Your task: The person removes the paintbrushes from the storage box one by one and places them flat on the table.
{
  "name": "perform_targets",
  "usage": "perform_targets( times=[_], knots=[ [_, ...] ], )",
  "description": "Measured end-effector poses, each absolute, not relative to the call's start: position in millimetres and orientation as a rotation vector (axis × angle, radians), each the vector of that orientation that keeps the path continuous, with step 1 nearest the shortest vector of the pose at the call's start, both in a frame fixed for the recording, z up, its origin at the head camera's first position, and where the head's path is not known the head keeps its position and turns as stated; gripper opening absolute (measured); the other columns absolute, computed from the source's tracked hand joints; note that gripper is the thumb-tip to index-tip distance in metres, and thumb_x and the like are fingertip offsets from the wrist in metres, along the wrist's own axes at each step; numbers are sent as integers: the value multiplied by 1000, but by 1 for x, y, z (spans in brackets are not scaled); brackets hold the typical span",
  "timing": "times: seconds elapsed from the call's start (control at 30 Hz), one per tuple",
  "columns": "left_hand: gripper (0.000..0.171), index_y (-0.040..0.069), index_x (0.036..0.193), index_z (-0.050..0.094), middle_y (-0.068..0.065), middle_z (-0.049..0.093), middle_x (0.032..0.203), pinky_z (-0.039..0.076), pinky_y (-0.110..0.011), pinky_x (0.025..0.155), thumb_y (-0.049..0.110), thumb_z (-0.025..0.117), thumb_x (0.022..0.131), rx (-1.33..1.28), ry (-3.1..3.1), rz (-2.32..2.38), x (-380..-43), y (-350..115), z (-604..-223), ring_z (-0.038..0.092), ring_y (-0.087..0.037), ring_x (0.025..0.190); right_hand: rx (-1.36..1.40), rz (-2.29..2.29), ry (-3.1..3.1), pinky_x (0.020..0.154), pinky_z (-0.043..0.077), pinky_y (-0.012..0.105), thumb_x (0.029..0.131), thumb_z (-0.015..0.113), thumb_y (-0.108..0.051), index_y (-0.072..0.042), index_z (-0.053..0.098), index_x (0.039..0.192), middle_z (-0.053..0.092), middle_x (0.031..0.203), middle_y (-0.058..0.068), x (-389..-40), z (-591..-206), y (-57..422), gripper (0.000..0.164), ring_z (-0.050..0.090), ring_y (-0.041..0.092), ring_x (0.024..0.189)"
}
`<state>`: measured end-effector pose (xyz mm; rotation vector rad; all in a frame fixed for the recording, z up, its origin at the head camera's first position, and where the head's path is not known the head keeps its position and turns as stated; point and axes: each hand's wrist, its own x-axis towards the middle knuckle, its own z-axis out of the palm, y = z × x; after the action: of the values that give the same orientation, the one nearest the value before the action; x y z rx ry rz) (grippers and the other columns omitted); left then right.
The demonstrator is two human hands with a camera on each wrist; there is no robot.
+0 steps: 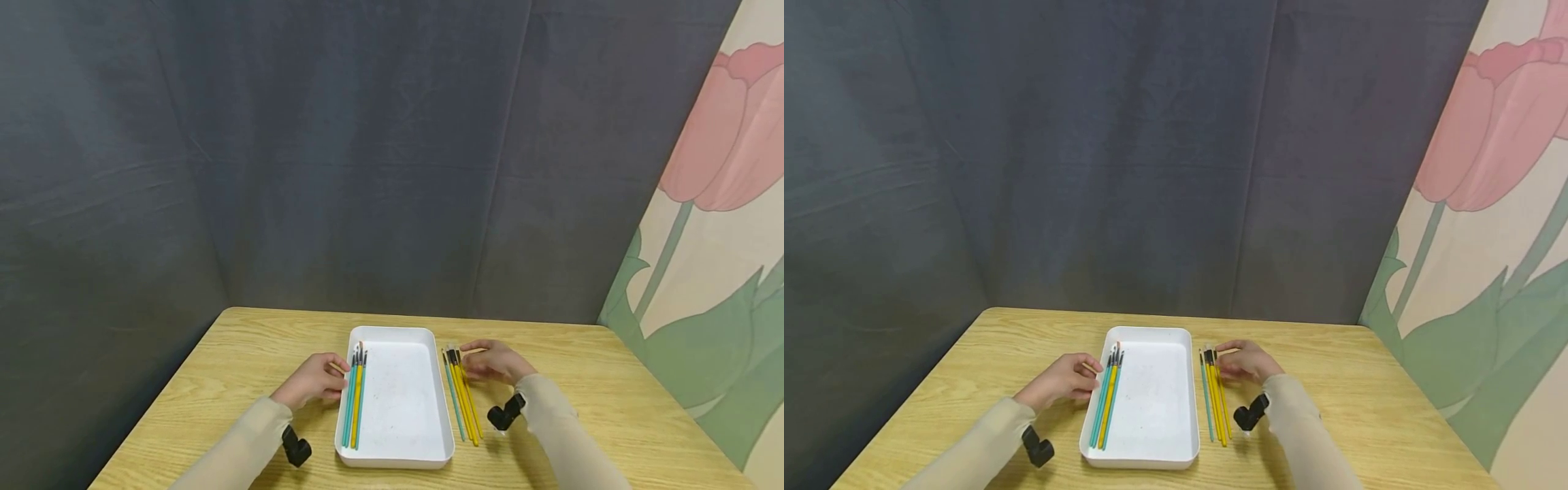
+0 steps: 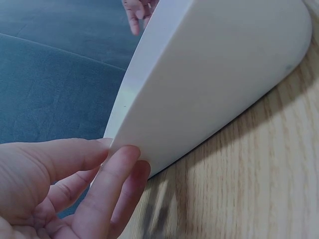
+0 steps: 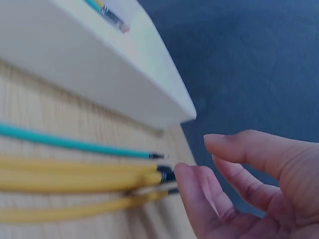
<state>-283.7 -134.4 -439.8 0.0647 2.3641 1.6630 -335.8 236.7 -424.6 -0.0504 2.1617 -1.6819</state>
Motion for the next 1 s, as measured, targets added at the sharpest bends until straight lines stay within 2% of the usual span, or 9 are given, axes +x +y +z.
perform_targets(
  times=[0.27, 0.4, 0.53, 0.73, 1.0],
  knots=[
    [25, -5, 109, 57, -13, 58, 90, 56, -27, 61, -3, 67, 86, 62, 2360, 1669, -284, -136, -440, 60, -17, 70, -260, -1742, 2036, 92, 54, 37, 96, 56, -5, 13, 39, 136, 63, 104, 9, -332, -405, 204, 47, 65, 13, 89],
    [26, -5, 109, 57, -14, 58, 91, 56, -27, 61, -4, 67, 85, 59, 2363, 1658, -284, -134, -440, 60, -17, 70, -291, -1766, 1983, 91, 54, 35, 97, 55, -5, 11, 44, 132, 58, 102, 7, -328, -400, 177, 40, 60, 15, 91],
    [26, -4, 109, 58, -14, 59, 90, 56, -27, 61, -3, 67, 85, 58, 2365, 1653, -284, -132, -440, 60, -17, 70, -268, -1735, 2005, 91, 54, 38, 97, 55, -4, 10, 48, 128, 58, 108, 12, -324, -400, 147, 35, 60, 20, 96],
    [25, -4, 109, 58, -13, 59, 90, 55, -26, 59, -3, 67, 85, 55, 2357, 1663, -285, -133, -442, 60, -17, 69, -244, -1625, 2034, 90, 55, 41, 95, 56, -2, 10, 54, 123, 61, 110, 20, -317, -408, 110, 31, 64, 19, 90],
    [24, -4, 108, 59, -13, 59, 89, 55, -26, 58, -4, 68, 85, 47, 2361, 1667, -285, -135, -443, 61, -17, 69, -237, -1504, 2128, 85, 57, 40, 88, 59, 1, 7, 60, 116, 64, 101, 17, -313, -419, 80, 28, 63, 17, 83]
  ],
)
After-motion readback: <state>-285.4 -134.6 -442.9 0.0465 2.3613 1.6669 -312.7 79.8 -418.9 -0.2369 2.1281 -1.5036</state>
